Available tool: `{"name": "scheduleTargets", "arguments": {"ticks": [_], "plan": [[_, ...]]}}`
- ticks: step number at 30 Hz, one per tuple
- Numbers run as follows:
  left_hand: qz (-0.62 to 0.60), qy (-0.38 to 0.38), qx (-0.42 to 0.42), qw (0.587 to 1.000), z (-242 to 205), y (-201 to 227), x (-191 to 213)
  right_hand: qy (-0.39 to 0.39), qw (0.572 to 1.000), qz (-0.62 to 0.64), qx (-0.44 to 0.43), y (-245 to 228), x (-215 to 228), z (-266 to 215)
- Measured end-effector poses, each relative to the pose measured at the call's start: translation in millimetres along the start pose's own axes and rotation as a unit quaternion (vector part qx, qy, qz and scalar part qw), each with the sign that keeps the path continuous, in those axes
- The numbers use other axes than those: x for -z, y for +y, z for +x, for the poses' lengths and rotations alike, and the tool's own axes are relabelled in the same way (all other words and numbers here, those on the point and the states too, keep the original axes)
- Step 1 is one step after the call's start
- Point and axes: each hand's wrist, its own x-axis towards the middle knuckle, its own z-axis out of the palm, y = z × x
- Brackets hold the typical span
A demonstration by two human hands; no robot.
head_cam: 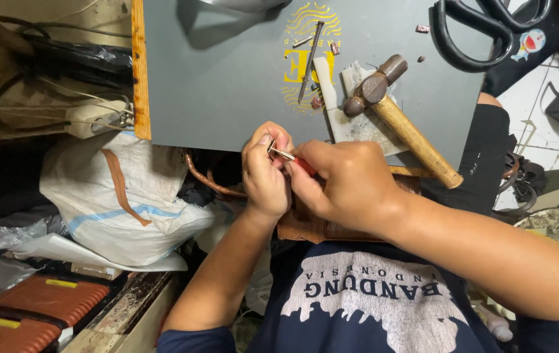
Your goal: Assembling a leather bag by attaching metal hardware using a hammer and a punch tool
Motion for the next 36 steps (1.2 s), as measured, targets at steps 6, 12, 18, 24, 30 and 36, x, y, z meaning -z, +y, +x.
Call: {"name": "scheduleTargets", "arguments": {"ticks": [6, 12, 18, 24, 30, 36], "plan": [[0.055, -0.023, -0.016, 0.998, -1.3, -0.2, 4.3, 0.007, 0.989, -0.110, 0.100, -8.3, 9.0, 2.9], [0.098, -0.048, -0.012, 0.994, -1.0, 0.8, 6.7, -0.002, 0.971, -0.183, 0.155, 4.4, 12.8, 2.2], [0.019, -0.055, 0.036, 0.998, -12.7, 1.1, 8.0, -0.028, 0.999, -0.024, 0.003, 12.6, 17.5, -0.8], [0.131, -0.130, -0.035, 0.982, -13.8, 30.8, 32.1, -0.040, 0.999, -0.004, -0.009, 7.0, 25.6, 1.6], [0.343, -0.159, -0.061, 0.924, -0.7, 44.6, 43.6, 0.003, 0.998, -0.027, 0.055, 4.0, 38.6, 19.2], [0.494, -0.014, -0.143, 0.857, 16.0, 20.3, 49.3, 0.022, 0.990, -0.084, 0.113, 13.1, 45.2, 39.6]]}}
